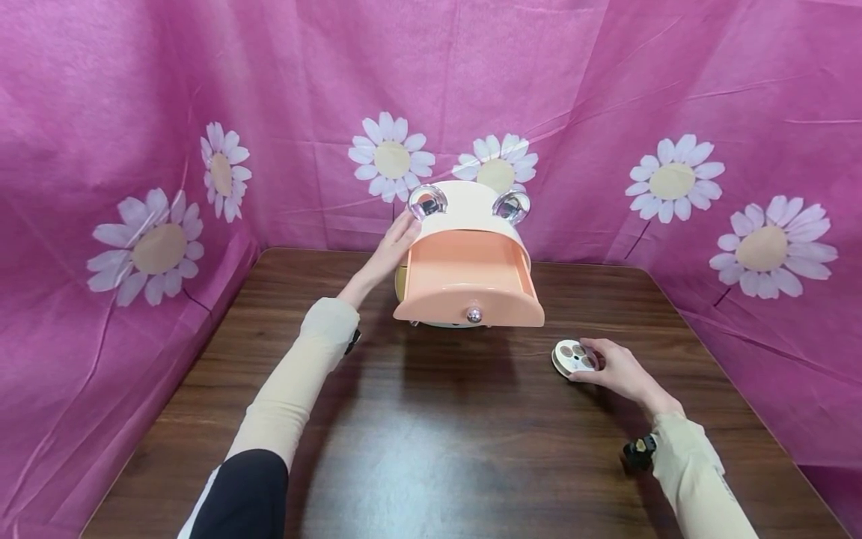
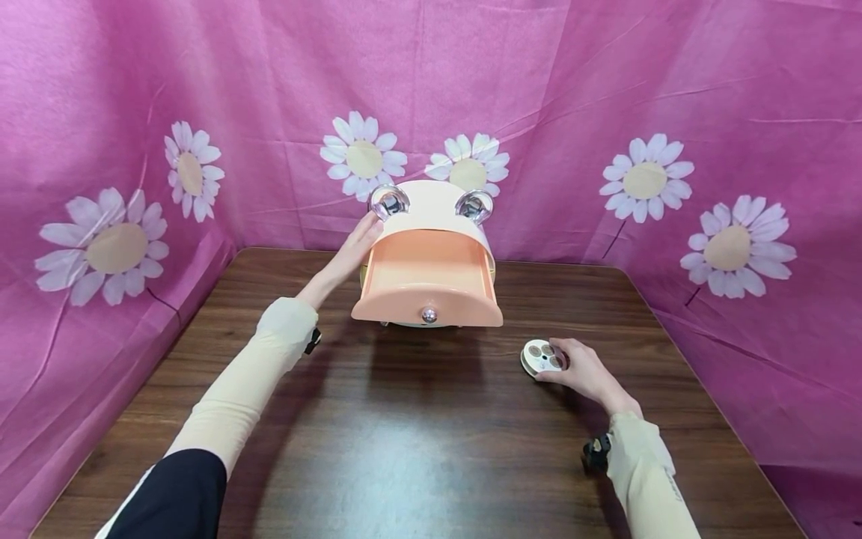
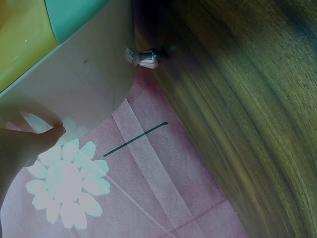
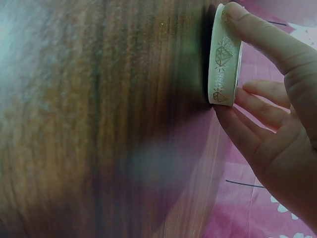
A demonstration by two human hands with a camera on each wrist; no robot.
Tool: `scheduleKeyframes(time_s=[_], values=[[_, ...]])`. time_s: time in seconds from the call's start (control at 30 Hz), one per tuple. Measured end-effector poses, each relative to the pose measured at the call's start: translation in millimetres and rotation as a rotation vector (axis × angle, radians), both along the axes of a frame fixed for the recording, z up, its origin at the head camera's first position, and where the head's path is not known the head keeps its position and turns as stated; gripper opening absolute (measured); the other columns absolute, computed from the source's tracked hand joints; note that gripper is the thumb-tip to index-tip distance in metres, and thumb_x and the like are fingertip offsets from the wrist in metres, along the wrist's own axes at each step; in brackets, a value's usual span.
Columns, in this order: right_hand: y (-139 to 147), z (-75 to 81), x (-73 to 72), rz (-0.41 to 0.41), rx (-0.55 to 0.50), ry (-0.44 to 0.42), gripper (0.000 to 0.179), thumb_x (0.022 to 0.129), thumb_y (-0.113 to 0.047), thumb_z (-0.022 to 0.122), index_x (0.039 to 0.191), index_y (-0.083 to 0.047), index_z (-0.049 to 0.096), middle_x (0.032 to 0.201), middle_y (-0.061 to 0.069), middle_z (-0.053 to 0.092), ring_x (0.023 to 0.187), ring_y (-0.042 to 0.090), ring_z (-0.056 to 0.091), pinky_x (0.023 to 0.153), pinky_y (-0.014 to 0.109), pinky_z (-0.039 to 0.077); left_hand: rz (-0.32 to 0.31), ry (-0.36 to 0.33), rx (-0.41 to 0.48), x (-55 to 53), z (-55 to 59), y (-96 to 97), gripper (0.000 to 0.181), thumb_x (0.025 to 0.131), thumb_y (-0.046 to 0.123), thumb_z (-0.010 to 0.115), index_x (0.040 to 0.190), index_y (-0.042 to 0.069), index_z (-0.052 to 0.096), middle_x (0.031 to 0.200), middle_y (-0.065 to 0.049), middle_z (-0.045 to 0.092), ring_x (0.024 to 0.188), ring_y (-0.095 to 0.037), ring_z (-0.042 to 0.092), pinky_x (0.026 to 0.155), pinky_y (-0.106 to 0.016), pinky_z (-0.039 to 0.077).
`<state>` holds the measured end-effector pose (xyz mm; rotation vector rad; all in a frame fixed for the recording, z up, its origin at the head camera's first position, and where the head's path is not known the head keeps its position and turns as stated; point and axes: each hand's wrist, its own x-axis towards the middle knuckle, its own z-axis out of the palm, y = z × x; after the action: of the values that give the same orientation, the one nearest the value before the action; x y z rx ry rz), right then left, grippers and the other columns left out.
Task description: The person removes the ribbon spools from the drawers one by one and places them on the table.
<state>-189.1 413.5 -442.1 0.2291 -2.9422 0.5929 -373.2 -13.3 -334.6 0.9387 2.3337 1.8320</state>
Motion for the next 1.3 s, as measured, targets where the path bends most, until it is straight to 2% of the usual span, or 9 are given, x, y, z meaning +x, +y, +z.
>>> scheduleKeyframes(time_s=[0.13,0.43,0.6,0.77,0.9,1.0,1.13,1.23,1.3], values=[[0.2,-3.3,0.6,0.014,0.003,0.017,0.078,0.073,-0.036,0.087,0.128,0.01,0.058,0.115,0.025,0.067,0.105,0.035,0.063,0.088,0.047,0.05,0.025,0.024,0.005,-15.0,-15.1,3.1,0.061,0.103,0.045,0.036,0.159,0.026,0.022,0.17,0.001,0.005,0.157,-0.02,0.001,0.126,-0.057,0.005],[0.2,-7.8,1.0,0.015,0.002,0.041,0.075,0.072,-0.035,0.088,0.126,0.009,0.059,0.113,0.023,0.067,0.101,0.032,0.062,0.084,0.045,0.05,0.032,0.026,0.002,-15.2,-16.7,4.1,0.06,0.103,0.043,0.036,0.159,0.026,0.023,0.17,0.002,0.007,0.157,-0.018,0.002,0.126,-0.057,0.006],[0.1,-8.9,2.2,0.026,0.0,0.063,0.076,0.071,-0.035,0.088,0.126,0.009,0.058,0.113,0.023,0.066,0.102,0.033,0.061,0.084,0.045,0.049,0.012,0.021,0.011,-15.7,-14.9,3.9,0.059,0.104,0.037,0.036,0.159,0.022,0.02,0.17,0.0,0.005,0.157,-0.021,0.0,0.126,-0.057,0.004],[-1.7,-1.4,6.9,0.015,-0.022,0.071,0.078,0.073,-0.033,0.087,0.129,0.01,0.055,0.122,0.029,0.06,0.113,0.042,0.056,0.095,0.056,0.045,-0.029,0.035,0.029,-2.4,0.4,2.2,0.057,0.104,0.026,0.036,0.158,0.011,0.023,0.169,-0.01,0.006,0.157,-0.025,0.002,0.128,-0.053,0.005],[-13.1,14.5,9.0,0.008,-0.033,0.181,0.068,0.076,-0.022,0.085,0.127,0.011,0.055,0.118,0.031,0.06,0.107,0.045,0.059,0.091,0.058,0.048,-0.041,0.055,0.032,9.1,9.7,0.6,0.056,0.104,0.023,0.036,0.158,0.009,0.024,0.169,-0.012,0.007,0.157,-0.026,0.004,0.129,-0.049,0.007],[-29.8,31.0,9.6,0.003,-0.036,0.325,0.061,0.074,-0.012,0.085,0.124,0.009,0.057,0.108,0.026,0.064,0.092,0.039,0.065,0.079,0.047,0.054,-0.025,0.029,0.021,12.7,10.8,-0.5,0.058,0.104,0.026,0.036,0.158,0.01,0.023,0.169,-0.011,0.005,0.157,-0.027,0.001,0.128,-0.052,0.004],[-60.7,54.6,10.4,0.024,-0.095,0.492,0.054,0.069,-0.002,0.086,0.116,0.007,0.061,0.096,0.019,0.066,0.078,0.03,0.066,0.07,0.021,0.056,-0.012,0.01,0.016,11.0,9.3,-0.2,0.058,0.104,0.025,0.036,0.158,0.009,0.022,0.169,-0.013,0.004,0.157,-0.03,0.0,0.127,-0.054,0.003],[-86.1,68.7,13.6,0.049,-0.155,0.571,0.05,0.068,0.003,0.086,0.111,0.007,0.062,0.09,0.015,0.064,0.075,0.025,0.065,0.07,0.006,0.051,-0.013,0.014,0.026,-0.9,0.0,2.4,0.058,0.105,0.026,0.036,0.158,0.01,0.022,0.169,-0.011,0.003,0.157,-0.028,0.0,0.128,-0.053,0.003],[-102.1,75.9,17.3,0.062,-0.185,0.612,0.049,0.067,0.004,0.086,0.11,0.007,0.062,0.088,0.014,0.063,0.075,0.023,0.064,0.072,0.002,0.049,-0.005,0.01,0.022,-8.0,-7.0,3.4,0.059,0.104,0.03,0.036,0.159,0.012,0.022,0.169,-0.008,0.003,0.157,-0.026,-0.001,0.127,-0.053,0.002]])
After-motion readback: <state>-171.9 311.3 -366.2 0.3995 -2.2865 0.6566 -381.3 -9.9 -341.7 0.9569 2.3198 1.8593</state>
